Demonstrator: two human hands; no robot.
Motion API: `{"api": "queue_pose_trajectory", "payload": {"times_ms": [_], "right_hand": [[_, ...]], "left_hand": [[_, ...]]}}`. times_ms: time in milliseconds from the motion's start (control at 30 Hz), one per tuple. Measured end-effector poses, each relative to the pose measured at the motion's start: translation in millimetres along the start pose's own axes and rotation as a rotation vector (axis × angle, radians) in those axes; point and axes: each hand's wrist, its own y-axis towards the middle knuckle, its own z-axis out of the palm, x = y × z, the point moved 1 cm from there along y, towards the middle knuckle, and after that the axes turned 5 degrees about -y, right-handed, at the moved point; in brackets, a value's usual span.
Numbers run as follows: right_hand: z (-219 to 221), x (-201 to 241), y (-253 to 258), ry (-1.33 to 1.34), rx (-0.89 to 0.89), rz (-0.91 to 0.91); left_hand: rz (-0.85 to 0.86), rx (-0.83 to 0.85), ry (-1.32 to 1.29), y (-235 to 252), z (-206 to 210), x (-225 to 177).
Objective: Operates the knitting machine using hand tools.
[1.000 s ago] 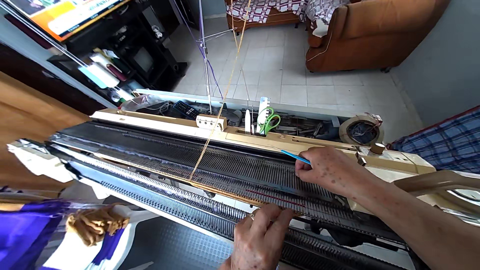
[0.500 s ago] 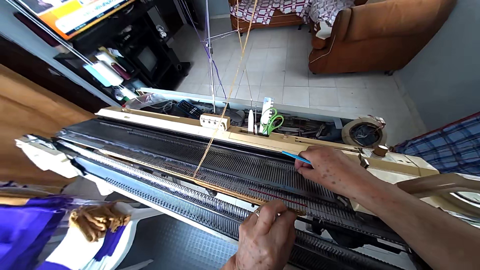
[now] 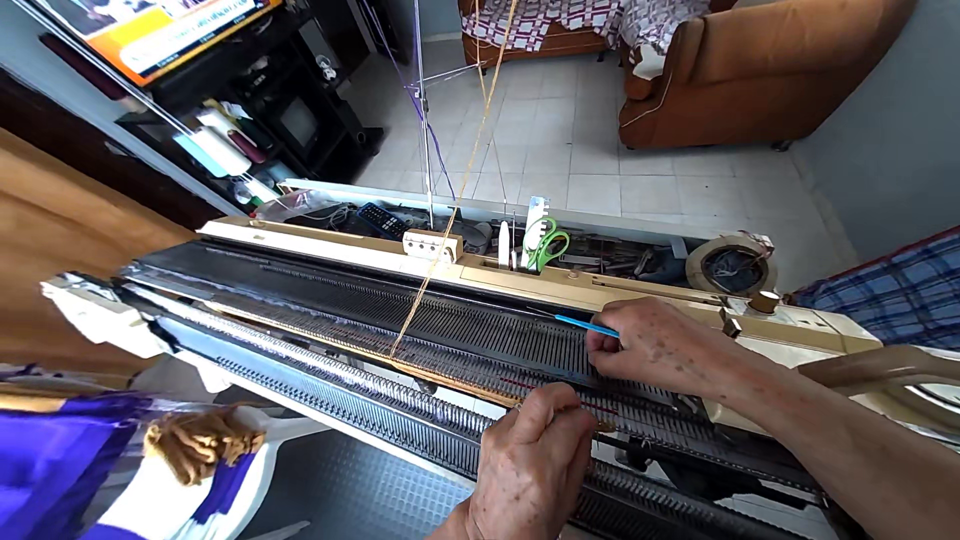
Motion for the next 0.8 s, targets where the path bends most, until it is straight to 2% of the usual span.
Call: {"api": "queue_pose_trajectory", "payload": {"times_ms": [133, 500, 800], "right_hand": [[-3.9, 1.5, -0.8, 0.072, 0.074, 0.043], [-2.2, -0.6, 2.1, -0.028, 0.003, 0.077], [-0.1, -0.6, 3.2, -0.057, -0.024, 0.091]], "left_hand": [[-0.001, 0.004, -0.017, 1.3, 1.6, 0.7], [-0.035, 0.002, -0.003, -10.7, -2.0, 5.0], [0.003, -0.027, 0.152, -15.8, 3.4, 7.6]]}}
